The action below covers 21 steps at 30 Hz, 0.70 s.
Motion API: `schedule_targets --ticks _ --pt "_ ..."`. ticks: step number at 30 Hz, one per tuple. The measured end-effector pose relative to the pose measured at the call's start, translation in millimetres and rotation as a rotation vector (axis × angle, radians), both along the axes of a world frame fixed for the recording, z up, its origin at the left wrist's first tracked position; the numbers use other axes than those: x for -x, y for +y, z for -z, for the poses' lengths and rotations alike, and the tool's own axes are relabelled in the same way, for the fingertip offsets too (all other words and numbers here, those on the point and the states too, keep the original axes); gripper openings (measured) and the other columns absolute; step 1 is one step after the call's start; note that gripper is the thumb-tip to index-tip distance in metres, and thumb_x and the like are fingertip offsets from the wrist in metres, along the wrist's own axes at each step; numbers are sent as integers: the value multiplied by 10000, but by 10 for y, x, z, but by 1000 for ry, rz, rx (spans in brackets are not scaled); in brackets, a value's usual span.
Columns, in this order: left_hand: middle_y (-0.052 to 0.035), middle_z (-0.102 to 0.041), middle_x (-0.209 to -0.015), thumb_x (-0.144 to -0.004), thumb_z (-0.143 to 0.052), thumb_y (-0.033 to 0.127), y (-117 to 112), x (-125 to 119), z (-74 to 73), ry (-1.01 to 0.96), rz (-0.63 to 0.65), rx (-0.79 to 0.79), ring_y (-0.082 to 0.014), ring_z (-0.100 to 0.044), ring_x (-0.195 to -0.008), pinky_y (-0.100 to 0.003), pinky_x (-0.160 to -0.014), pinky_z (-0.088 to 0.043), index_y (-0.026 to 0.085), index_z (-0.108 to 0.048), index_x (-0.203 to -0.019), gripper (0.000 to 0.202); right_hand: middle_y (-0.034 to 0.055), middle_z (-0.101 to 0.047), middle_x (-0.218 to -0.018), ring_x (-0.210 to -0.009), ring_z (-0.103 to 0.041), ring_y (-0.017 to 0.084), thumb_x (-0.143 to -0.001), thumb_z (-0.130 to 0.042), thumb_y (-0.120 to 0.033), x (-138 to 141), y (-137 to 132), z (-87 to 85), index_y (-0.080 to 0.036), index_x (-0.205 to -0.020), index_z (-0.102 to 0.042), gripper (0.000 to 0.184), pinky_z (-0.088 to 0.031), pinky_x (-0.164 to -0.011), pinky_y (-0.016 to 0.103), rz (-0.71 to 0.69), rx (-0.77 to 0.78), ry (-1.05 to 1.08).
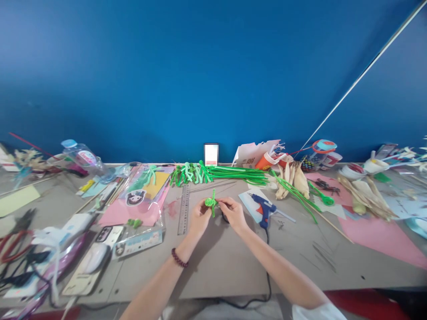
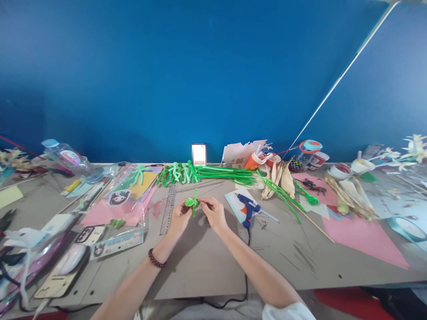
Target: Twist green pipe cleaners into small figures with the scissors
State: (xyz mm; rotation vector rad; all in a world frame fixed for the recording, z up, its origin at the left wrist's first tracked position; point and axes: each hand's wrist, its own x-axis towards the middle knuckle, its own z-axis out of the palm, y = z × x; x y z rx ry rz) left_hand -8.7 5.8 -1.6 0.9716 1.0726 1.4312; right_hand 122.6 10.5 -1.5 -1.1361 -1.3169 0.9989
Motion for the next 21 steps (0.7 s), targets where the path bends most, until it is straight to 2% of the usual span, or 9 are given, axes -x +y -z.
schedule_targets --ticks 5,12,18,21 --pt "-69 -704 -897 -642 -662 188 -12 -7 16 -156 167 22 -209 -632 -863 -329 -818 -472 171 -701 -878 240 41 -645 -801 -749 -597 162 -796 -544 -237 -44 -8 -50 -209 -865 -711 182 -468 -704 281 58 -111 -98" --pt "-37 -691 -747 -534 -788 210 -3 -29 -17 -122 -29 99 -156 -610 -691 -285 -695 -477 149 -691 -759 253 43 -634 -799 -684 -564 155 -794 -554 -198 8 -54 -39 -204 -932 -697 199 -464 -631 269 18 -225 -269" --pt "-19 -664 -713 -576 -761 189 -12 9 -66 -77 -15 102 -134 -577 -654 -249 -637 -456 148 -673 -749 199 82 -622 -847 -832 -533 216 -852 -527 -239 -66 -49 -31 -231 -935 -717 208 -442 -767 355 81 -378 -583" --pt "4 -636 -699 -572 -750 169 -6 17 -76 -22 -23 71 -129 -565 -646 -242 -628 -446 167 -651 -759 211 83 -641 -918 -906 -522 237 -851 -539 -249 -117 -22 -55 -256 -906 -724 192 -408 -828 394 66 -413 -643"
